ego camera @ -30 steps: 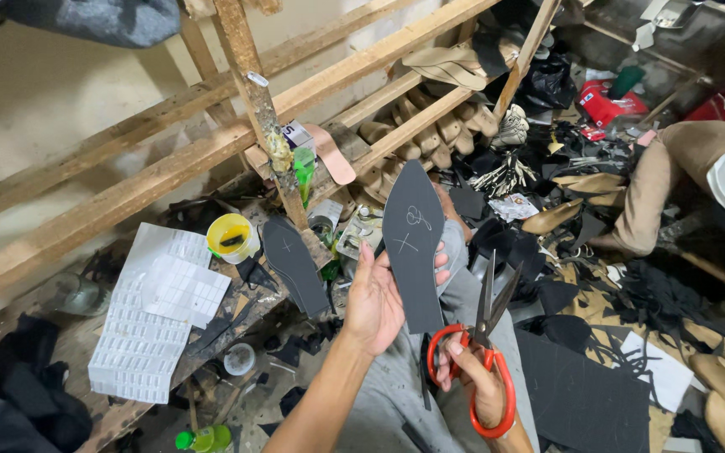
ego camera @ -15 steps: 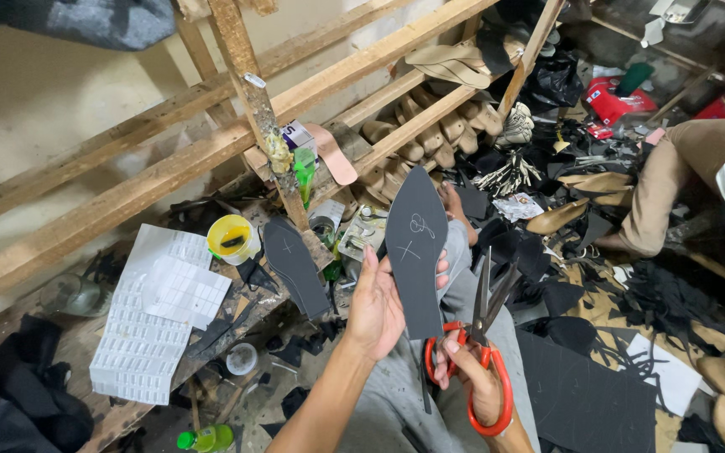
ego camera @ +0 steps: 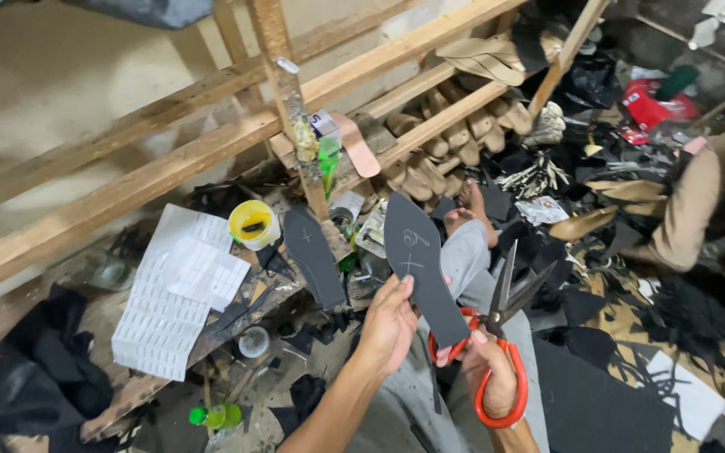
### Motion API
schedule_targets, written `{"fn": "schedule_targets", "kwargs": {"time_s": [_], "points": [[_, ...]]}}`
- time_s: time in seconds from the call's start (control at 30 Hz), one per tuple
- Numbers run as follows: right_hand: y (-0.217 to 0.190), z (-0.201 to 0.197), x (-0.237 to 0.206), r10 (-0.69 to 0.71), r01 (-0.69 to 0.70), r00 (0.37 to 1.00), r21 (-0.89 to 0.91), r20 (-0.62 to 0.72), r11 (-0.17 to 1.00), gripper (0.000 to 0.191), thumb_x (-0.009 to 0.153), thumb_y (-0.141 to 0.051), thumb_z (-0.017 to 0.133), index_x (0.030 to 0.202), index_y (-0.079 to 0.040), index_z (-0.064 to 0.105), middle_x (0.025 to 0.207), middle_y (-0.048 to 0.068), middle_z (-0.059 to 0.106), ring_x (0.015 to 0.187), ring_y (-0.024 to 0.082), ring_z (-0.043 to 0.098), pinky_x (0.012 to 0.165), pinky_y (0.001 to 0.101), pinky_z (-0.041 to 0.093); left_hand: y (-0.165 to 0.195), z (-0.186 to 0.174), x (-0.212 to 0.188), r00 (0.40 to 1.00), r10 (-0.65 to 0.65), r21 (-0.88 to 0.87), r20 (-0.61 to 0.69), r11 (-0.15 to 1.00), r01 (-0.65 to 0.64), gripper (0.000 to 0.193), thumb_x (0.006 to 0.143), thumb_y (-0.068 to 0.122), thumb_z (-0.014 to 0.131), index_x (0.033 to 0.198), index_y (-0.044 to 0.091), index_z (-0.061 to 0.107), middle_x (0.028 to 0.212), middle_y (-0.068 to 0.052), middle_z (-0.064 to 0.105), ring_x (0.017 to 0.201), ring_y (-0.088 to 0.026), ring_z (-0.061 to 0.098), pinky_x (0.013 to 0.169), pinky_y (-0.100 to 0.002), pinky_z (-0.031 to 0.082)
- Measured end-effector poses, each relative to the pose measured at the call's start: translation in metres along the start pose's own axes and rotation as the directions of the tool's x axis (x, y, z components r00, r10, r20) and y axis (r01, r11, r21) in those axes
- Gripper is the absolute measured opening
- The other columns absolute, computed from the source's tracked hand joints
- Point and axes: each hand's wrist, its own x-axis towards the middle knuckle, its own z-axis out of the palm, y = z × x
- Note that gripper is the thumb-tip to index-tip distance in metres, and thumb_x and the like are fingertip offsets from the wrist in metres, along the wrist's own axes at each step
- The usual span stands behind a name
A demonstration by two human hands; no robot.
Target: The person uses red-handled scissors to cut black foam insoles along pre-drawn outlines. They hold the material with one hand and trim the edges with the other, occasionally rotating the piece to follow the curve. Cut pieces are set aside on the floor.
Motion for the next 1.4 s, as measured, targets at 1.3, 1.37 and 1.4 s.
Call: {"fn": "schedule_targets", "kwargs": {"time_s": [1.3, 1.37, 1.4], "points": [[0.024, -0.012, -0.002, 0.309, -0.365, 0.919, -0.229, -0.245, 0.902, 0.036, 0.095, -0.031, 0.057, 0.088, 0.003, 0.066, 0.072, 0.011, 0.066, 0.064, 0.02, 0.063, 0.062, 0.0348, 0.05, 0.023, -0.11, 0.009, 0.598, 0.678, 0.859, -0.428, 0.511, 0.036, 0.072, 0.086, 0.009, 0.071, 0.15, 0.006, 0.04, 0.139, -0.018, 0.039, 0.123, -0.03, 0.047, 0.103, -0.041, 0.046], [0.022, -0.013, -0.002, 0.31, -0.359, 0.922, -0.217, -0.23, 0.908, 0.034, 0.095, -0.031, 0.057, 0.09, 0.002, 0.064, 0.073, 0.011, 0.066, 0.065, 0.02, 0.062, 0.062, 0.0356, 0.051, 0.035, -0.111, 0.024, 0.603, 0.732, 0.937, -0.317, 0.342, 0.077, 0.074, 0.084, 0.011, 0.075, 0.149, 0.003, 0.04, 0.137, -0.02, 0.04, 0.12, -0.034, 0.044, 0.102, -0.044, 0.044], [0.022, -0.014, -0.001, 0.306, -0.358, 0.921, -0.217, -0.24, 0.908, 0.034, 0.095, -0.031, 0.057, 0.09, 0.002, 0.065, 0.073, 0.011, 0.066, 0.065, 0.021, 0.063, 0.063, 0.0357, 0.051, 0.04, -0.11, 0.031, 0.597, 0.752, 0.956, -0.279, 0.272, 0.104, 0.076, 0.084, 0.012, 0.077, 0.149, 0.001, 0.039, 0.136, -0.022, 0.04, 0.12, -0.036, 0.042, 0.103, -0.046, 0.041]]}}
